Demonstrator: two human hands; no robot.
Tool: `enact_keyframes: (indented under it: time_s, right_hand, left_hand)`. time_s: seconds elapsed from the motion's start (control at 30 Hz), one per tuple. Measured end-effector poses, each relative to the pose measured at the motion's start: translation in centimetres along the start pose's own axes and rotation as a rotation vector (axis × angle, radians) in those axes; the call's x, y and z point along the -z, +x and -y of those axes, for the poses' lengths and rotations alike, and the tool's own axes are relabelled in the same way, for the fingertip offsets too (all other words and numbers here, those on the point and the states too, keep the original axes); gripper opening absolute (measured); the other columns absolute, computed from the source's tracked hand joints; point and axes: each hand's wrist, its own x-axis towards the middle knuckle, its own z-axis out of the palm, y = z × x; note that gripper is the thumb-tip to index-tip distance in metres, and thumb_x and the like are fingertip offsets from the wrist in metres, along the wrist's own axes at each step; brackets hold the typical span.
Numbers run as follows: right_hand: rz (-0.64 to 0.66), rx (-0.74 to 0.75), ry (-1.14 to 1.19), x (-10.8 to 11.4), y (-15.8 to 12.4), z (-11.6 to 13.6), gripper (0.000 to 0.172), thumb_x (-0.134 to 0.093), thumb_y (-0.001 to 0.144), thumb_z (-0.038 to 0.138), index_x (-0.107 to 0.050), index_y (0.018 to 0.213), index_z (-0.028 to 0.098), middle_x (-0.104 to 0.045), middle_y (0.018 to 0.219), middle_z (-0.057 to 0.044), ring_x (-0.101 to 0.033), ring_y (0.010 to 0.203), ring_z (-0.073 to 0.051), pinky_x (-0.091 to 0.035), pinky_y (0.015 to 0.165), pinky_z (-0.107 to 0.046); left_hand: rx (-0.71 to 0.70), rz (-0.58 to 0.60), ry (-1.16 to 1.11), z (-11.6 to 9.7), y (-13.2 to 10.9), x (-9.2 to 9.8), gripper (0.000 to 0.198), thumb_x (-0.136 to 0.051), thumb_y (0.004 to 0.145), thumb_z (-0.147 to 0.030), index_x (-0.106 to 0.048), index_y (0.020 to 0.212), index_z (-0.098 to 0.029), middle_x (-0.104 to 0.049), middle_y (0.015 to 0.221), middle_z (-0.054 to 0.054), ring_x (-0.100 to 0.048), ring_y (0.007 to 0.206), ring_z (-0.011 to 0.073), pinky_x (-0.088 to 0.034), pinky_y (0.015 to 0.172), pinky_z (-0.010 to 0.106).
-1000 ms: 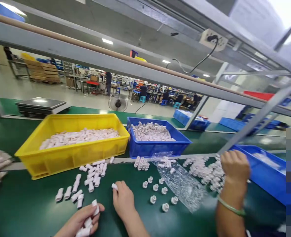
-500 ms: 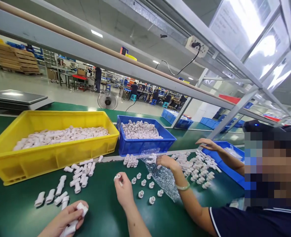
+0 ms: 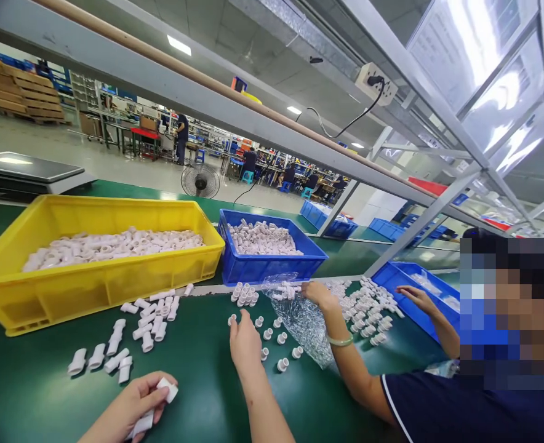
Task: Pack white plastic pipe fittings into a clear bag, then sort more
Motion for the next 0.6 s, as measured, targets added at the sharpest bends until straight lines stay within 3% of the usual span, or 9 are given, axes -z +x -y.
enact_keyframes:
  time_s: [0.13,0.27,0.47,0.6]
  right_hand:
    - [0.069,0.133,0.280,0.0,-4.4,-1.4,0.029,-0.030,0.087,0.019,-0.056,0.100,0.018,-0.059,0.099,-0.009,-0.057,0.096,-0.017,-0.045,0.083,-0.027]
    - [0.100,0.092,0.406,-0.7,-6.7,-1.8,0.030,-0.036,0.085,0.019,-0.055,0.109,0.018,-0.060,0.097,-0.008,-0.059,0.086,-0.017,-0.049,0.077,-0.028]
    - [-0.081,0.042,0.303,1.1,-5.4,-2.4,0.022,-0.046,0.084,0.028,-0.062,0.097,0.020,-0.061,0.090,-0.007,-0.057,0.086,-0.019,-0.047,0.077,-0.032]
    - [-0.073,0.085,0.078,1.1,-4.0,-3.8,0.020,-0.043,0.084,0.020,-0.062,0.092,0.017,-0.062,0.087,-0.007,-0.056,0.084,-0.020,-0.046,0.076,-0.033]
  left_hand:
    - [0.003,0.009,0.042,0.2,0.1,0.0,0.048,-0.062,0.062,-0.059,-0.056,0.082,-0.015,-0.045,0.044,-0.006,-0.027,0.031,0.0024,-0.021,0.027,0.014]
    - [-0.005,0.018,0.039,0.5,0.2,0.2,0.042,-0.061,0.065,-0.055,-0.056,0.079,-0.015,-0.045,0.045,-0.006,-0.025,0.032,0.0019,-0.021,0.028,0.013]
    - [-0.022,-0.035,0.029,1.1,0.4,0.5,0.041,-0.063,0.063,-0.054,-0.057,0.076,-0.016,-0.043,0.046,-0.006,-0.027,0.033,0.0030,-0.022,0.028,0.014]
    - [-0.091,-0.052,0.122,1.0,0.1,0.6,0.036,-0.062,0.067,-0.050,-0.057,0.075,-0.016,-0.042,0.051,-0.006,-0.030,0.036,0.0037,-0.024,0.030,0.014]
